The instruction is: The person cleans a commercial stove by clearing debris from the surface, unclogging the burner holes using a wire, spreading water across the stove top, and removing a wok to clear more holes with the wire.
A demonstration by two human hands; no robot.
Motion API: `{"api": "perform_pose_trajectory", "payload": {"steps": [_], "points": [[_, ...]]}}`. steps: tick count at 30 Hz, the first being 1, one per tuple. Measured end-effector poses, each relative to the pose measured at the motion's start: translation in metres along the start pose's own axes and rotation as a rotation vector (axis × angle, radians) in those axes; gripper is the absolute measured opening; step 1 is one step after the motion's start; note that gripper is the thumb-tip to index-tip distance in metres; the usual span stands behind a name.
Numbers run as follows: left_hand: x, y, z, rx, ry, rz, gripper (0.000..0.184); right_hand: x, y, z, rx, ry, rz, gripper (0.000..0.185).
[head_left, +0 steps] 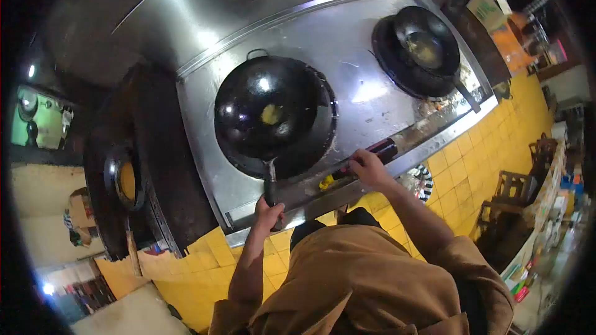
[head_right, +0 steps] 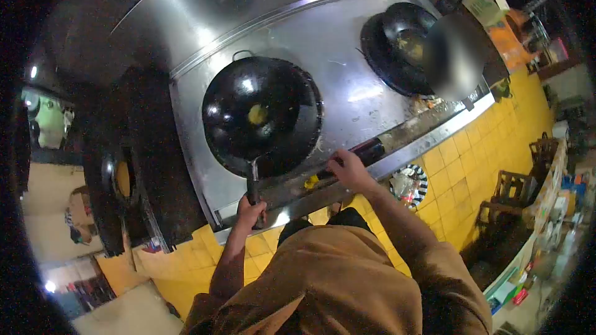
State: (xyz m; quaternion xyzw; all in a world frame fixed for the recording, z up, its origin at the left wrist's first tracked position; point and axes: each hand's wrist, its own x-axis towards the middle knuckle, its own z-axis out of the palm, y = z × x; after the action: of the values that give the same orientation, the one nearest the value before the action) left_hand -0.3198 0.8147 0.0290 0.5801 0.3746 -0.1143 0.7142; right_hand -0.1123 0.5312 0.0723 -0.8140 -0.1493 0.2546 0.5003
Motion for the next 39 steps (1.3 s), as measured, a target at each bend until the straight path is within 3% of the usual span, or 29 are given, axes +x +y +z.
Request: {"api": "perform_pose_trajectory", "payload": {"steps": [3, 7, 9, 14, 16, 18, 19, 20, 21, 23, 24, 26, 29, 31, 32, 34, 37, 39], "points": [[-0.022, 0.014, 0.017, 0.017, -0.01, 0.027, 0.028, -0.023, 0.056, -0.049, 0.021, 0.121, 0.013, 0.015], [-0.057, 0.042, 0.047, 0.091, -0.01, 0.045, 0.03, -0.068, 0.109, -0.113, 0.165, 0.31, 0.193, 0.013], [-0.056, 0.06, 0.066, 0.164, -0.118, 0.073, 0.032, -0.088, 0.102, -0.137, 0.261, 0.395, 0.273, 0.014], [-0.021, 0.065, 0.14, 0.14, -0.299, 0.172, 0.03, -0.105, 0.099, -0.174, 0.394, 0.569, 0.173, 0.015], [-0.016, 0.067, 0.177, 0.095, -0.37, 0.004, 0.031, -0.117, 0.094, -0.185, 0.316, 0.594, 0.15, 0.016], [0.025, 0.022, 0.197, 0.217, -0.439, 0.018, 0.031, -0.122, 0.064, -0.185, 0.338, 0.649, 0.167, 0.014], [0.011, 0.036, 0.218, 0.312, -0.307, 0.018, 0.028, -0.124, 0.075, -0.191, 0.243, 0.612, 0.142, 0.013], [0.017, 0.032, 0.23, 0.272, -0.371, 0.071, 0.028, -0.127, 0.085, -0.191, 0.264, 0.626, 0.117, 0.013], [0.017, 0.03, 0.241, 0.347, -0.306, 0.09, 0.03, -0.13, 0.084, -0.19, 0.314, 0.624, 0.092, 0.011], [0.014, 0.022, 0.264, 0.269, -0.282, -0.003, 0.052, -0.14, 0.091, -0.189, 0.406, 0.632, 0.124, 0.011], [0.023, 0.01, 0.275, 0.308, -0.3, 0.055, 0.058, -0.142, 0.096, -0.187, 0.404, 0.61, 0.116, 0.011], [0.026, 0.005, 0.3, 0.207, -0.31, -0.007, 0.056, -0.146, 0.099, -0.183, 0.416, 0.59, 0.11, 0.01], [0.037, -0.039, 0.331, 0.243, -0.366, -0.05, 0.07, -0.135, 0.063, -0.164, 0.369, 0.577, 0.125, 0.009], [0.078, -0.099, 0.345, 0.459, -0.468, 0.312, 0.068, -0.118, 0.045, -0.151, 0.419, 0.532, 0.091, 0.008], [0.089, -0.103, 0.342, 0.452, -0.468, 0.317, 0.068, -0.107, 0.02, -0.139, 0.385, 0.48, 0.069, 0.008], [0.098, -0.106, 0.332, 0.398, -0.704, 0.34, 0.059, -0.084, -0.017, -0.116, 0.323, 0.388, 0.025, 0.004], [0.073, 0.021, 0.212, 0.175, -0.634, 0.622, 0.04, -0.046, -0.066, -0.076, 0.221, 0.332, 0.021, 0.004], [0.076, 0.07, 0.116, 0.247, -0.017, 0.934, 0.024, -0.018, -0.084, -0.056, 0.187, 0.306, -0.054, 0.005]]}}
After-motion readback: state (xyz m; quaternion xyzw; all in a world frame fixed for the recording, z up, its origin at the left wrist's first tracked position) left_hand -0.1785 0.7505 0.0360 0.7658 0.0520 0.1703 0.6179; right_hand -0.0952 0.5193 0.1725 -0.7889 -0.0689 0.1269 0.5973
